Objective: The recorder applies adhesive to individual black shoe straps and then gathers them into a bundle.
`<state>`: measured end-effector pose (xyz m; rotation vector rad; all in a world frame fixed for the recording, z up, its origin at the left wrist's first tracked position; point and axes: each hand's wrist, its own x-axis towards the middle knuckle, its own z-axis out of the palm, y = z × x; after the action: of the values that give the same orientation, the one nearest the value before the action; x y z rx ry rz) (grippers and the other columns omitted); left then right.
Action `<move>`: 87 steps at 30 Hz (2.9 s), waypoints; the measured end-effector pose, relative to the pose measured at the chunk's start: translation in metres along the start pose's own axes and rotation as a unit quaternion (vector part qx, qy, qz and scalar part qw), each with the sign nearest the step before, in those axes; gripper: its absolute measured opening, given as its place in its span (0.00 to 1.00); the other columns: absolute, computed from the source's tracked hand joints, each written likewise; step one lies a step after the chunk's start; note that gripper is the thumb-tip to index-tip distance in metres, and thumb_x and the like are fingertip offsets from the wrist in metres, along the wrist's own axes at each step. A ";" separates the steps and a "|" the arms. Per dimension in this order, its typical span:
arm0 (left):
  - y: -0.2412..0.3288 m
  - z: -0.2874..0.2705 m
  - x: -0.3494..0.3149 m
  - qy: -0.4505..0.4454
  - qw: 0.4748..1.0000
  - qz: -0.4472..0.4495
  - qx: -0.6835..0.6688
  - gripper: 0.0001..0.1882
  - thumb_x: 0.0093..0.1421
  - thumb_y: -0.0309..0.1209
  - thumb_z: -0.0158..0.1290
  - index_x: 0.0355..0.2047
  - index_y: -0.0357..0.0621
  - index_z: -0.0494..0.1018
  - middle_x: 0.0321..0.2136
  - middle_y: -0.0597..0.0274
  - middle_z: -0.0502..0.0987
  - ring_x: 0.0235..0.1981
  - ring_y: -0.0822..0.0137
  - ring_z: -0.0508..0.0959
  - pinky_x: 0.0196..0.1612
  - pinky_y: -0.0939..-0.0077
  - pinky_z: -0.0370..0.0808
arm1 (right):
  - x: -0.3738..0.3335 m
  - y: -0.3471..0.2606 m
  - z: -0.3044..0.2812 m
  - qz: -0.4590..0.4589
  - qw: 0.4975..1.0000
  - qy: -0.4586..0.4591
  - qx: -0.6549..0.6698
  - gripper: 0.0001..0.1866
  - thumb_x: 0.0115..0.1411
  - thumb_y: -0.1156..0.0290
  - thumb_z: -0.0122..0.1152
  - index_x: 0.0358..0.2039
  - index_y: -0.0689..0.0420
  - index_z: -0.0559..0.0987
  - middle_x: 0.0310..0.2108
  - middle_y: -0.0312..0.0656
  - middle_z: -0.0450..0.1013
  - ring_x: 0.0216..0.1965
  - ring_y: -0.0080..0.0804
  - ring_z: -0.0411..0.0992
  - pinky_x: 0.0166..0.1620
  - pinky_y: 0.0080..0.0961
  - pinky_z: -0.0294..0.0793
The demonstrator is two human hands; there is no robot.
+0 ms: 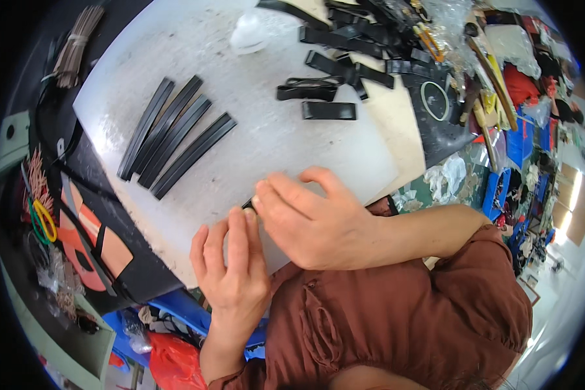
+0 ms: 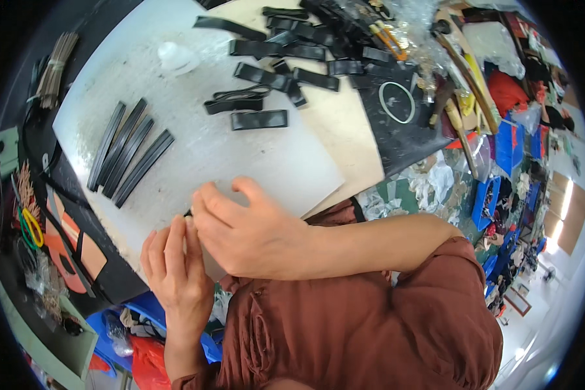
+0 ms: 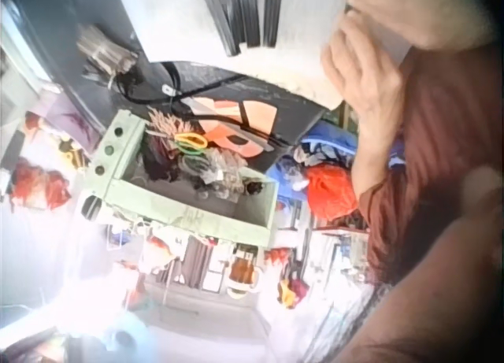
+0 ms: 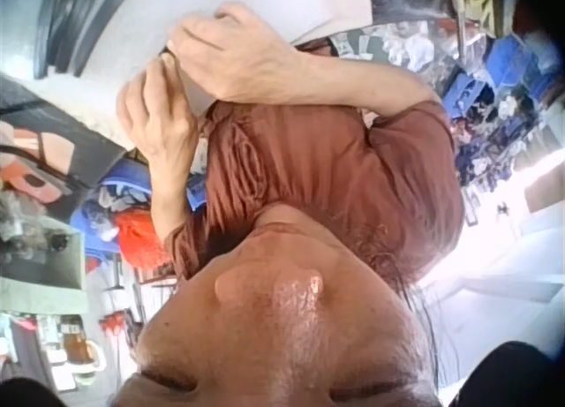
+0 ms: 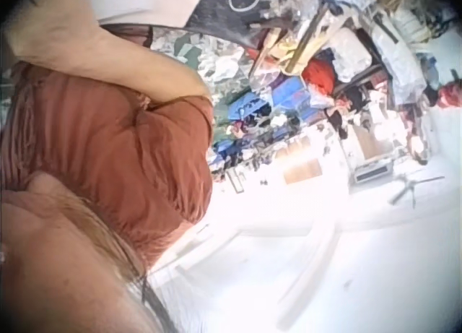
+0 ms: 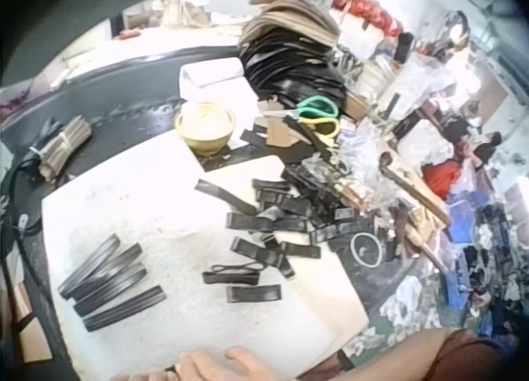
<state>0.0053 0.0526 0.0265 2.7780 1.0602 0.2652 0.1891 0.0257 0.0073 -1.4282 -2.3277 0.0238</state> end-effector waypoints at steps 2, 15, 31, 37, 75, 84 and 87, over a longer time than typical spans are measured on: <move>-0.001 0.000 0.002 0.000 1.000 -0.003 -0.002 0.20 0.52 0.19 0.56 0.48 0.29 0.78 0.52 0.51 0.75 0.50 0.52 0.76 0.57 0.50 0.71 | -0.001 0.003 0.002 0.003 1.000 0.003 0.007 0.16 0.54 0.69 0.60 0.40 0.64 0.83 0.48 0.49 0.75 0.53 0.40 0.72 0.44 0.36 0.72; 0.000 -0.001 0.001 -0.001 1.000 -0.008 -0.023 0.22 0.51 0.19 0.55 0.49 0.28 0.77 0.52 0.51 0.73 0.50 0.53 0.76 0.57 0.48 0.71 | 0.000 0.005 0.003 -0.017 1.000 0.021 -0.003 0.14 0.54 0.66 0.58 0.35 0.62 0.83 0.45 0.50 0.75 0.51 0.43 0.71 0.41 0.37 0.71; -0.002 -0.001 0.001 -0.004 1.000 0.004 -0.019 0.21 0.49 0.19 0.56 0.46 0.27 0.77 0.51 0.50 0.74 0.49 0.51 0.75 0.56 0.47 0.71 | 0.002 0.008 0.000 -0.031 0.999 0.007 0.005 0.14 0.55 0.69 0.60 0.38 0.63 0.83 0.46 0.45 0.75 0.51 0.37 0.72 0.42 0.30 0.73; -0.003 -0.001 0.009 0.000 1.000 -0.005 -0.026 0.21 0.47 0.15 0.55 0.44 0.31 0.79 0.49 0.50 0.75 0.47 0.49 0.75 0.52 0.51 0.72 | 0.004 0.016 -0.002 -0.043 0.998 -0.010 0.040 0.15 0.52 0.68 0.59 0.38 0.63 0.82 0.43 0.44 0.75 0.48 0.36 0.73 0.43 0.31 0.72; 0.025 0.009 0.049 0.176 0.531 -0.182 -0.809 0.15 0.57 0.14 0.63 0.45 0.32 0.76 0.47 0.51 0.78 0.47 0.66 0.80 0.51 0.72 0.77 | 0.028 0.082 -0.046 0.153 0.687 0.013 0.710 0.09 0.63 0.80 0.62 0.45 0.63 0.79 0.39 0.39 0.79 0.40 0.26 0.77 0.46 0.24 0.77; 0.002 0.021 0.007 0.247 0.941 -0.110 -0.201 0.12 0.46 0.17 0.68 0.32 0.35 0.80 0.34 0.53 0.81 0.33 0.56 0.81 0.35 0.68 0.79 | 0.073 0.136 -0.029 0.161 0.962 0.074 0.206 0.25 0.57 0.73 0.69 0.56 0.61 0.75 0.49 0.41 0.77 0.51 0.29 0.75 0.54 0.25 0.72; 0.002 0.028 0.005 0.236 0.950 -0.112 -0.169 0.12 0.46 0.17 0.67 0.32 0.39 0.81 0.36 0.56 0.80 0.37 0.55 0.79 0.38 0.66 0.77 | 0.096 0.129 -0.027 0.224 0.937 -0.010 0.269 0.27 0.54 0.64 0.73 0.52 0.61 0.77 0.50 0.44 0.78 0.53 0.35 0.75 0.58 0.30 0.71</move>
<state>0.0165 0.0521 0.0000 2.3113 1.2687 1.0129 0.2709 0.1639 0.0351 -1.6078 -1.7543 0.7433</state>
